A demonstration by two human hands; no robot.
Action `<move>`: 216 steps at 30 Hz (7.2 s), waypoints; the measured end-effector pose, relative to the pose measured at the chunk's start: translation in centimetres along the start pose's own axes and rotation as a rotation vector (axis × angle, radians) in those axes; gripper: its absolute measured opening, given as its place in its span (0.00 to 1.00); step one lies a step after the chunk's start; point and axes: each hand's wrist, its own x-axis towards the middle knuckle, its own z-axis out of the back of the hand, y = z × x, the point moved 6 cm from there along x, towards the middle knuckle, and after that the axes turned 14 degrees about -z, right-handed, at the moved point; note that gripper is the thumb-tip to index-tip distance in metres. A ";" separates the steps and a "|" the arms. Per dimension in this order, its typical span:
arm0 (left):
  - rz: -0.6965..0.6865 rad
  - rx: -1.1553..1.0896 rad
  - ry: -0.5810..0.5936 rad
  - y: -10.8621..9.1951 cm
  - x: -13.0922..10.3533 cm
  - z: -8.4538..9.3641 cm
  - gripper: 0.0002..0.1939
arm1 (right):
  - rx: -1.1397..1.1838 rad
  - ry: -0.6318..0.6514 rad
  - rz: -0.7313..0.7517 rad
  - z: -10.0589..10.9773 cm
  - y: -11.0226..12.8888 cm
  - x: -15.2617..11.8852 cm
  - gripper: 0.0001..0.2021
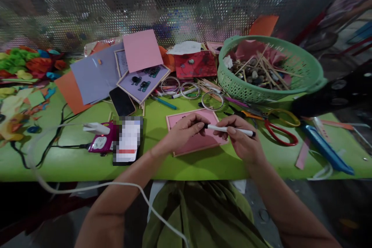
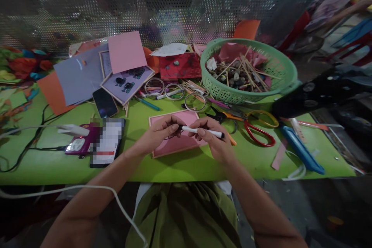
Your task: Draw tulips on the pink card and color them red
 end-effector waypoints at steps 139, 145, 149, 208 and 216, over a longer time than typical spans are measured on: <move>-0.613 1.138 0.714 1.5 -7.2 -9.5 0.11 | -0.358 -0.075 -0.091 2.4 -1.9 2.4 0.14; -0.620 1.175 0.692 2.4 -7.5 -9.4 0.14 | -0.426 -0.075 -0.171 2.4 -2.4 2.5 0.19; -0.679 1.172 0.662 3.3 -7.7 -9.6 0.14 | -0.454 -0.060 -0.193 2.2 -2.5 2.6 0.19; -0.577 1.031 0.755 1.4 -6.5 -9.7 0.07 | -0.451 -0.085 -0.085 2.8 -1.0 2.1 0.17; -0.558 1.032 0.757 1.5 -6.5 -9.7 0.08 | -0.467 -0.136 -0.133 3.2 -1.4 2.0 0.17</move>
